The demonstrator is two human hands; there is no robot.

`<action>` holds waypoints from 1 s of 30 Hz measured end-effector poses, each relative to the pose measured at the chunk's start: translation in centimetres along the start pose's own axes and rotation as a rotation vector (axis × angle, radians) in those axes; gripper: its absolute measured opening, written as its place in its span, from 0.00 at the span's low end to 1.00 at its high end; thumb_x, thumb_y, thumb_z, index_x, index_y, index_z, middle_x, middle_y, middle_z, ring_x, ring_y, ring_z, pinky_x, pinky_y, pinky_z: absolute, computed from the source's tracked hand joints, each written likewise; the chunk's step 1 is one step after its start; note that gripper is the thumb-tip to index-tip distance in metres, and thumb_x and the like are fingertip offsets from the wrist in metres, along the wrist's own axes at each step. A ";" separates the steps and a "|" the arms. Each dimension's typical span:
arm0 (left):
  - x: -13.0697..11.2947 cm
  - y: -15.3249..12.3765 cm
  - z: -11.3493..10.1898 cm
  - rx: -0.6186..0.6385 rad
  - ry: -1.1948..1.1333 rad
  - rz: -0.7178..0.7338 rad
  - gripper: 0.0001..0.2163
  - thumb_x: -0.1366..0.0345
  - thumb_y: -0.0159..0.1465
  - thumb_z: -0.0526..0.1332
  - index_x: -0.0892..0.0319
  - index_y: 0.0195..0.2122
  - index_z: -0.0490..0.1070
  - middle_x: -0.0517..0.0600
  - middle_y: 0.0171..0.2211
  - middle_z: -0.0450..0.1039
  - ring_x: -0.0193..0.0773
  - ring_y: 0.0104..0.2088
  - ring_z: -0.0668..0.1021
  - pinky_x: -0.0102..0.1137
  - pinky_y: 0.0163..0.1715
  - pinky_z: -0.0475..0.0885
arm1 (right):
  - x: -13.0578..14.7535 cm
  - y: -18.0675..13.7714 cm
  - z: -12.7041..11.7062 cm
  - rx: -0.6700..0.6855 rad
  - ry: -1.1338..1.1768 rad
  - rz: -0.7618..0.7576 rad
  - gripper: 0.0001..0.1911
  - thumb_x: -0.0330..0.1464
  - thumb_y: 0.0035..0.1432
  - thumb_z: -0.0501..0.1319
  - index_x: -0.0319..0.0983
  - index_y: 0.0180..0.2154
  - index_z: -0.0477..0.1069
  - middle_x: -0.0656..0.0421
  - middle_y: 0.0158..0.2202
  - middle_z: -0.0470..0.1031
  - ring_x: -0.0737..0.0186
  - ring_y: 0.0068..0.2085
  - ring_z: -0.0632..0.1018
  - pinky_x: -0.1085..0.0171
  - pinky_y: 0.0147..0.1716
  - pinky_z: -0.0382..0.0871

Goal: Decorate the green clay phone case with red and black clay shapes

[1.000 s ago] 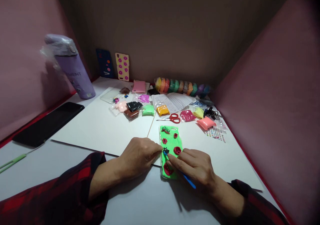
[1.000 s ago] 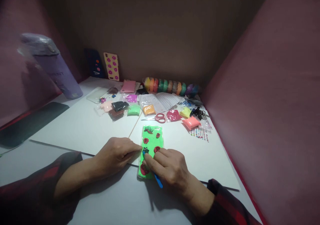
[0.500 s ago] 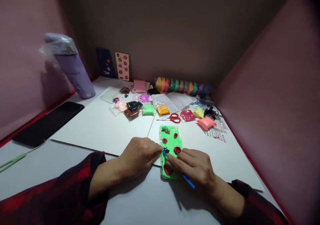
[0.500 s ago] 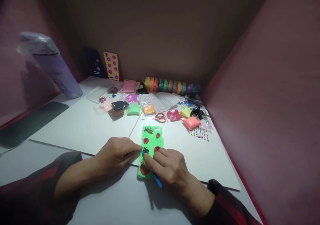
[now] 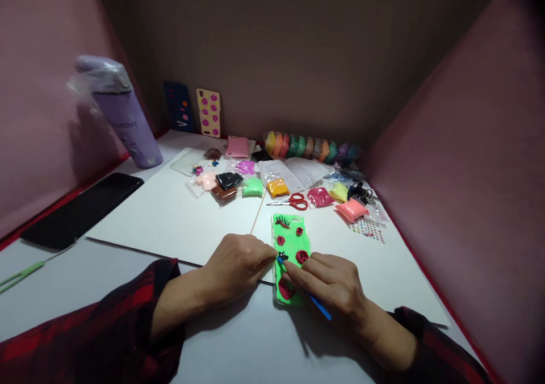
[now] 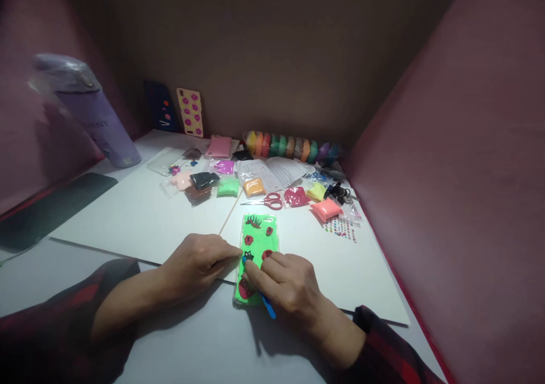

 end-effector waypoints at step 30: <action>0.0 0.0 -0.1 0.018 -0.021 -0.002 0.13 0.69 0.67 0.51 0.59 0.33 0.75 0.48 0.22 0.74 0.34 0.24 0.75 0.26 0.24 0.64 | -1.0 0.5 -1.4 -0.195 0.524 0.549 0.05 0.24 0.59 0.59 0.37 0.34 0.72 0.59 0.26 0.73 0.66 0.26 0.73 0.66 0.24 0.68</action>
Point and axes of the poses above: each hand's wrist, its own y-axis towards the middle knuckle, its own z-axis out of the palm, x = y × z, the point moved 1 cm from there along y, towards the middle knuckle
